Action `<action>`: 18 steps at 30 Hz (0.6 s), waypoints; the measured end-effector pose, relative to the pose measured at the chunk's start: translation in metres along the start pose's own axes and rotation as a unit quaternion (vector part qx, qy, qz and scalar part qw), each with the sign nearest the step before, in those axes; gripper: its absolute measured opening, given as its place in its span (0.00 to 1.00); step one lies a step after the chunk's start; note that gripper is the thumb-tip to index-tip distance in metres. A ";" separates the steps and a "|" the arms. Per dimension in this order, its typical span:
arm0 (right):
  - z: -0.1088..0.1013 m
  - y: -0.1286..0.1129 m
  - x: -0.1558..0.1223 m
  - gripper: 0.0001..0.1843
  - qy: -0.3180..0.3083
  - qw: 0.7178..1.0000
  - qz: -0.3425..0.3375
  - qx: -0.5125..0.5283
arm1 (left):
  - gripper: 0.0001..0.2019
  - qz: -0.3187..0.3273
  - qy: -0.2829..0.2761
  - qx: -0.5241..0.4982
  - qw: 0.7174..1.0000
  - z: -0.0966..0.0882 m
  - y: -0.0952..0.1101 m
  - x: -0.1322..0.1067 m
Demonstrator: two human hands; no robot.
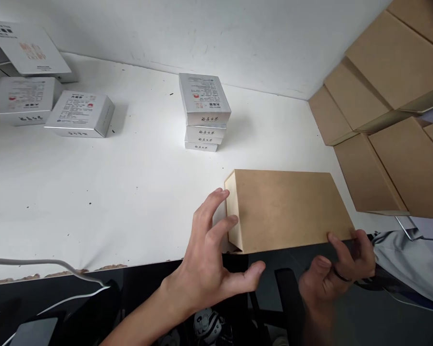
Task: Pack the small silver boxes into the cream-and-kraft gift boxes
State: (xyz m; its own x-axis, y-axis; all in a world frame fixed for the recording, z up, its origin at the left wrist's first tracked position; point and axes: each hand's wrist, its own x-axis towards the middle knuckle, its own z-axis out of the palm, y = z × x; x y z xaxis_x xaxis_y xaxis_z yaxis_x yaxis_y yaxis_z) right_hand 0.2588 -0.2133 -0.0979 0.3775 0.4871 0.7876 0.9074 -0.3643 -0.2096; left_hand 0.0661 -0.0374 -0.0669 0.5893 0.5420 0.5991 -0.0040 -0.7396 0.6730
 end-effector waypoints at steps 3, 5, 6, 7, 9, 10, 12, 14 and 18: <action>0.004 0.006 -0.003 0.22 -0.016 0.997 -0.002 0.073 | 0.42 -0.033 -0.051 0.006 0.998 -0.002 -0.007 0.002; 0.006 0.008 -0.004 0.28 -0.030 0.994 -0.009 0.102 | 0.49 -0.034 -0.098 0.036 0.994 -0.006 -0.015 0.007; 0.006 0.008 -0.004 0.32 -0.035 0.994 -0.013 0.102 | 0.51 -0.028 -0.117 0.054 0.991 -0.010 -0.019 0.009; 0.006 0.008 -0.003 0.36 -0.036 0.994 -0.019 0.099 | 0.53 -0.023 -0.132 0.071 0.988 -0.013 -0.023 0.011; 0.007 0.007 -0.001 0.40 -0.023 0.995 -0.034 0.088 | 0.56 -0.018 -0.151 0.085 0.985 -0.019 -0.028 0.016; 0.008 0.008 0.000 0.41 -0.013 0.996 -0.043 0.081 | 0.56 -0.019 -0.159 0.086 0.983 -0.022 -0.030 0.018; 0.010 0.013 0.002 0.43 0.008 0.996 -0.059 0.073 | 0.58 -0.022 -0.182 0.081 0.980 -0.025 -0.031 0.023; 0.012 0.022 0.001 0.47 0.021 0.992 -0.101 0.069 | 0.58 -0.029 -0.209 0.068 0.975 -0.026 -0.032 0.029; 0.014 0.036 0.001 0.53 -0.005 0.994 -0.067 0.088 | 0.60 -0.030 -0.242 0.025 0.969 -0.022 -0.031 0.044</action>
State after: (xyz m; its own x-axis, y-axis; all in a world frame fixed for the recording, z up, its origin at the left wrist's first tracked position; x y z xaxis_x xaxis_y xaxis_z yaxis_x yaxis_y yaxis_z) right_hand 0.2940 -0.2150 -0.1124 0.2521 0.5306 0.8093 0.9676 -0.1511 -0.2023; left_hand 0.0741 0.0182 -0.0519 0.8975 0.3428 0.2776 0.0743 -0.7377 0.6710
